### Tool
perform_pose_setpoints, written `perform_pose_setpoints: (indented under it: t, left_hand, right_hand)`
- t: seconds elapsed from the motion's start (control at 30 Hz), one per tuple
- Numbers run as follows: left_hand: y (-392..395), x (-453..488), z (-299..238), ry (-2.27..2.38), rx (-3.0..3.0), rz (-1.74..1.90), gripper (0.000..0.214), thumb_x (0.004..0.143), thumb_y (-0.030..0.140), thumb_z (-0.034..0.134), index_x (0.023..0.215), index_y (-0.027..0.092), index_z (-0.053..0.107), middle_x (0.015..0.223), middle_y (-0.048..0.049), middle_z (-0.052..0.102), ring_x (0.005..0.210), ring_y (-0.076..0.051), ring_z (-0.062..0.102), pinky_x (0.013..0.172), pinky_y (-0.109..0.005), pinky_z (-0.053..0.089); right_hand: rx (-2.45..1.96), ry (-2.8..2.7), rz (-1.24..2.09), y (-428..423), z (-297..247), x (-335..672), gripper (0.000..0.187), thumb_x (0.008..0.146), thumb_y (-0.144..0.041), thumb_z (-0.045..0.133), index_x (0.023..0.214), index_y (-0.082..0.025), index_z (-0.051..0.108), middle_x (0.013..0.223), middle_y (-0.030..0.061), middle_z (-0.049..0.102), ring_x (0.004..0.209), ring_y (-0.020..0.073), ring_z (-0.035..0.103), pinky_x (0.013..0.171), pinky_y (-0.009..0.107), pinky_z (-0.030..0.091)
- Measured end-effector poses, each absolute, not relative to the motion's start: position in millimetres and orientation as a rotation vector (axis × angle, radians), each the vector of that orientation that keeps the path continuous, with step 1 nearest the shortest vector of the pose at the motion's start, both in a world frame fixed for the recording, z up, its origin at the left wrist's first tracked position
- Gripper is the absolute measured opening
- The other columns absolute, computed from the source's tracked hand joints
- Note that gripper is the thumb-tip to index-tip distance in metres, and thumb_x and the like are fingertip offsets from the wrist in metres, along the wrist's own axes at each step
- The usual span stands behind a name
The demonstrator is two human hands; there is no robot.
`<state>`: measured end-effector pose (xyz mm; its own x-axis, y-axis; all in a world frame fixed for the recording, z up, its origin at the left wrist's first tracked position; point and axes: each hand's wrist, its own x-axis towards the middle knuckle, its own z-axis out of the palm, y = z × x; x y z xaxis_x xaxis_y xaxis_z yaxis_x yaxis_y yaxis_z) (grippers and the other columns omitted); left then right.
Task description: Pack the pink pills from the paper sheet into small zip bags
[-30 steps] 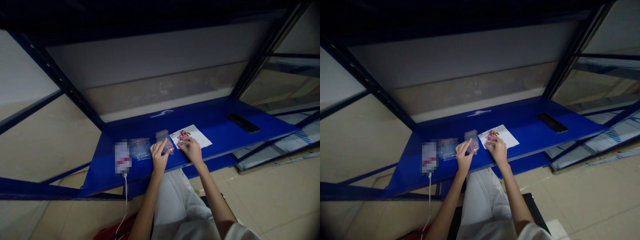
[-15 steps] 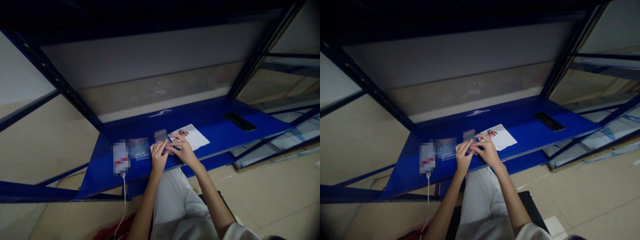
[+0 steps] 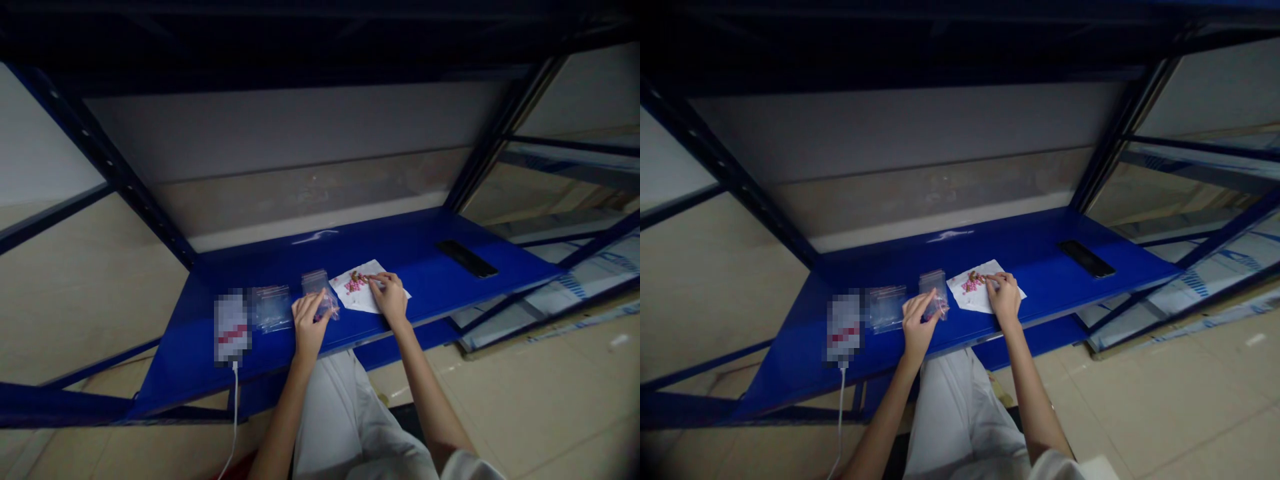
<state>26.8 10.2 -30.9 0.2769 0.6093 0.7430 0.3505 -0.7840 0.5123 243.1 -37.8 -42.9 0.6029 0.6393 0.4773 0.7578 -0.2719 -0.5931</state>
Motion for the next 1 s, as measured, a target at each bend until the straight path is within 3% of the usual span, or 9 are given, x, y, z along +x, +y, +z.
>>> perform_pose_setpoints:
  t: [0.17, 0.27, 0.37, 0.5, 0.67, 0.73, 0.87, 1.0]
  left_hand:
    - [9, 27, -30, 0.891, 2.294, 1.518, 0.040, 0.072, 0.032, 0.066, 0.110, 0.019, 0.059, 0.092, -0.0060, 0.068, 0.088, -0.019, 0.060, 0.082, -0.034, 0.039]
    - [9, 27, -30, 0.899, 2.291, 1.504, 0.040, 0.073, 0.030, 0.065, 0.111, 0.019, 0.058, 0.093, -0.0063, 0.067, 0.089, -0.019, 0.059, 0.083, -0.035, 0.039]
    - [10, 26, -31, 0.911, 2.298, 1.476, 0.040, 0.073, 0.031, 0.065, 0.111, 0.019, 0.058, 0.093, -0.0066, 0.067, 0.090, -0.019, 0.059, 0.083, -0.035, 0.039]
    - [11, 26, -33, 0.910, 2.325, 1.436, 0.040, 0.075, 0.029, 0.063, 0.112, 0.020, 0.058, 0.094, -0.0072, 0.066, 0.091, -0.020, 0.058, 0.083, -0.036, 0.039]
    - [11, 27, -35, 0.918, 2.353, 1.409, 0.037, 0.077, 0.024, 0.061, 0.113, 0.021, 0.057, 0.094, -0.0061, 0.066, 0.091, -0.019, 0.058, 0.084, -0.035, 0.039]
    - [10, 27, -34, 0.919, 2.345, 1.427, 0.037, 0.077, 0.025, 0.061, 0.113, 0.020, 0.057, 0.095, -0.0065, 0.066, 0.092, -0.019, 0.058, 0.084, -0.035, 0.039]
    - [5, 25, -29, 0.862, 2.314, 1.458, 0.030, 0.081, 0.027, 0.053, 0.109, 0.018, 0.059, 0.094, -0.0079, 0.066, 0.092, -0.019, 0.058, 0.084, -0.034, 0.040]
    - [-2, 19, -24, 0.651, 2.312, 1.362, 0.029, 0.087, 0.024, 0.037, 0.104, 0.018, 0.061, 0.094, -0.0077, 0.065, 0.091, -0.018, 0.058, 0.082, -0.033, 0.043]
  right_hand:
    - [-1.964, -1.067, -0.180, -33, -34, 244, 0.026, 0.073, -0.039, 0.060, 0.076, -0.016, 0.072, 0.088, 0.0129, 0.059, 0.084, 0.0258, 0.055, 0.078, 0.041, 0.043]
    - [-1.797, -1.131, -0.058, -41, -12, 231, 0.027, 0.071, -0.043, 0.062, 0.078, -0.018, 0.072, 0.089, 0.0103, 0.060, 0.083, 0.0233, 0.057, 0.075, 0.037, 0.044]
    - [-1.584, -1.407, 0.203, -50, 13, 209, 0.019, 0.074, -0.037, 0.062, 0.079, -0.021, 0.071, 0.098, 0.0084, 0.060, 0.090, 0.0217, 0.057, 0.065, 0.030, 0.046]
    - [-1.471, -1.632, 0.273, -50, 29, 183, 0.011, 0.072, -0.031, 0.066, 0.078, -0.024, 0.072, 0.100, 0.0058, 0.059, 0.089, 0.0197, 0.056, 0.076, 0.033, 0.045]
    - [-1.437, -1.734, 0.314, -42, 28, 170, 0.009, 0.074, -0.029, 0.065, 0.077, -0.024, 0.072, 0.102, 0.0056, 0.060, 0.085, 0.0187, 0.055, 0.076, 0.034, 0.045]
    - [-1.409, -1.664, 0.373, -41, 26, 169, 0.014, 0.078, -0.030, 0.060, 0.083, -0.024, 0.071, 0.101, 0.0060, 0.061, 0.086, 0.0184, 0.056, 0.073, 0.032, 0.046]
    - [-1.392, -1.403, 0.578, -44, 17, 166, 0.035, 0.085, -0.037, 0.047, 0.116, -0.023, 0.056, 0.103, 0.0068, 0.062, 0.084, 0.0170, 0.059, 0.060, 0.026, 0.048]
    - [-1.269, -1.416, 0.734, -48, 0, 159, 0.034, 0.083, -0.041, 0.049, 0.108, -0.023, 0.061, 0.107, 0.0070, 0.062, 0.097, 0.0205, 0.057, 0.078, 0.032, 0.048]
